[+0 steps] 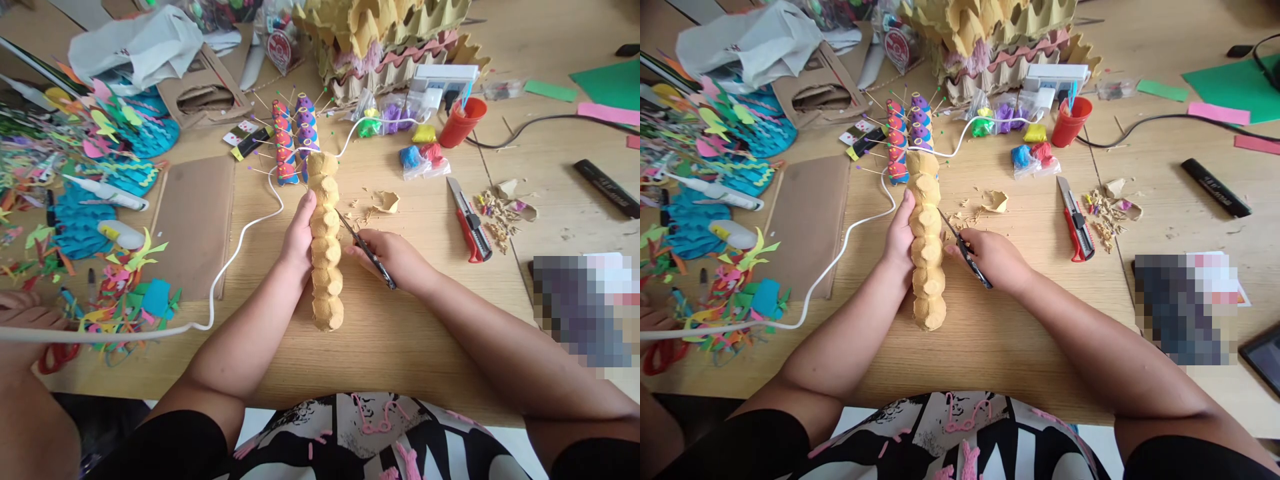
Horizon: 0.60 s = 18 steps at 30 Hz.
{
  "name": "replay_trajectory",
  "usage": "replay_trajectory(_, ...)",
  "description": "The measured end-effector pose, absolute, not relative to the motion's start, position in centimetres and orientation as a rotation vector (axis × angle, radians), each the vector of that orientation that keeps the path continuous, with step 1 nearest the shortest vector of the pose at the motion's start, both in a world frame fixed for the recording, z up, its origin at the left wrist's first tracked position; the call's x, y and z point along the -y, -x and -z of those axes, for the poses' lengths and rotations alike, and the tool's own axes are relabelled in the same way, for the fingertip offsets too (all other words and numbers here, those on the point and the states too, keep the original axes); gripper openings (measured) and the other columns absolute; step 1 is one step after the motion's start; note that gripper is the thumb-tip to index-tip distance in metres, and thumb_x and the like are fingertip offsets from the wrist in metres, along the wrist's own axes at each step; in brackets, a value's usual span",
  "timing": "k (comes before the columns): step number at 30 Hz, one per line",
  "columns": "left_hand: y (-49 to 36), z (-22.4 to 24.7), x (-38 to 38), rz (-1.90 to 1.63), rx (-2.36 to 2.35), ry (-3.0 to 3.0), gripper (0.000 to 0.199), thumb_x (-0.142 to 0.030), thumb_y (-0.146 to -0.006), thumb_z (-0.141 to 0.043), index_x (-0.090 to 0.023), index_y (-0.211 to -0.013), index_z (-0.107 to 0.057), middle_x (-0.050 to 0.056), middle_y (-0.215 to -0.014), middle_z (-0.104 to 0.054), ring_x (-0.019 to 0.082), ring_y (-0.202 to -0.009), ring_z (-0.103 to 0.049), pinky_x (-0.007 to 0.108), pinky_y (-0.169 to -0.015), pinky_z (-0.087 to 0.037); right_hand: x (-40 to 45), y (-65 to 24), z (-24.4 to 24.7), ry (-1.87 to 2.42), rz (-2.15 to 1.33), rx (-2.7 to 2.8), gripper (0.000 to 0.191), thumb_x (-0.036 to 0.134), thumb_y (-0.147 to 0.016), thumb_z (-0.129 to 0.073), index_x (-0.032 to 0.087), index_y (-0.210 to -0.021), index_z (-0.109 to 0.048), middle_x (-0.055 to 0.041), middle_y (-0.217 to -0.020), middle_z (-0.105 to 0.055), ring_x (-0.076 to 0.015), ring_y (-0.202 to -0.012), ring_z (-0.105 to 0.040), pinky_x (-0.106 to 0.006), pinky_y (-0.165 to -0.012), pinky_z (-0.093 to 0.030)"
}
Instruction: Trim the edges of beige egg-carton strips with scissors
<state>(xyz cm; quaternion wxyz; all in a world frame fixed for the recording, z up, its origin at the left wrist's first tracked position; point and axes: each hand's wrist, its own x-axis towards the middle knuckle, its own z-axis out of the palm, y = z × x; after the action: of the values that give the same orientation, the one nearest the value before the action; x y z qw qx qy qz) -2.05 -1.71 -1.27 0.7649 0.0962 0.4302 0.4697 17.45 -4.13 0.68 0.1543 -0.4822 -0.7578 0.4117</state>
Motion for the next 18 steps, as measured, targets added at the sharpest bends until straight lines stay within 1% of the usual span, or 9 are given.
replay_trajectory(4,2.0,1.2,1.5,-1.14,-0.96,-0.219,0.05,-0.083,-0.082,-0.079,-0.033,-0.087,-0.076,0.003,-0.058,-0.069,0.03,-0.071,-0.079,0.038,-0.064,-0.06,4.1,-17.4,-0.6,1.374,-1.197,2.15,0.035,0.053,-0.103,-0.059,0.025,-0.083,-0.049,0.0015,-0.073,-0.053,-0.0168,-0.069,-0.047,-0.03,-0.07,-0.032)
replay_trajectory(9,1.7,0.6,1.6,-1.126,-0.972,-0.21,0.053,-0.085,-0.082,-0.078,-0.032,-0.088,-0.076,0.003,-0.057,-0.068,0.028,-0.066,-0.076,0.037,-0.058,-0.057,4.1,-17.3,-0.7,1.388,-1.19,2.145,0.037,0.054,-0.103,-0.055,0.025,-0.082,-0.047,0.0016,-0.072,-0.051,-0.0166,-0.068,-0.045,-0.031,-0.069,-0.031)
replay_trajectory(13,1.4,0.0,1.8,-1.156,-1.04,-0.239,0.053,-0.084,-0.08,-0.082,-0.032,-0.089,-0.075,0.002,-0.056,-0.066,0.028,-0.065,-0.076,0.035,-0.056,-0.056,4.1,-17.3,-0.8,1.388,-1.179,2.147,0.037,0.054,-0.104,-0.054,0.025,-0.081,-0.046,0.0015,-0.072,-0.052,-0.0163,-0.067,-0.044,-0.031,-0.067,-0.031)
replay_trajectory(15,1.5,0.2,1.7,-1.18,-1.054,-0.244,0.052,-0.083,-0.081,-0.081,-0.033,-0.09,-0.076,0.002,-0.057,-0.068,0.029,-0.066,-0.076,0.036,-0.057,-0.057,4.2,-17.3,-0.8,1.401,-1.168,2.152,0.035,0.052,-0.104,-0.054,0.026,-0.081,-0.047,0.0015,-0.072,-0.053,-0.0165,-0.067,-0.045,-0.031,-0.067,-0.03)
replay_trajectory(18,2.1,1.2,1.4,-1.175,-0.977,-0.219,0.049,-0.083,-0.087,-0.074,-0.035,-0.093,-0.077,0.004,-0.059,-0.07,0.03,-0.066,-0.076,0.039,-0.058,-0.058,4.3,-17.3,-0.9,1.423,-1.145,2.173,0.032,0.049,-0.104,-0.056,0.026,-0.083,-0.049,0.0012,-0.071,-0.055,-0.0169,-0.066,-0.047,-0.03,-0.067,-0.03)
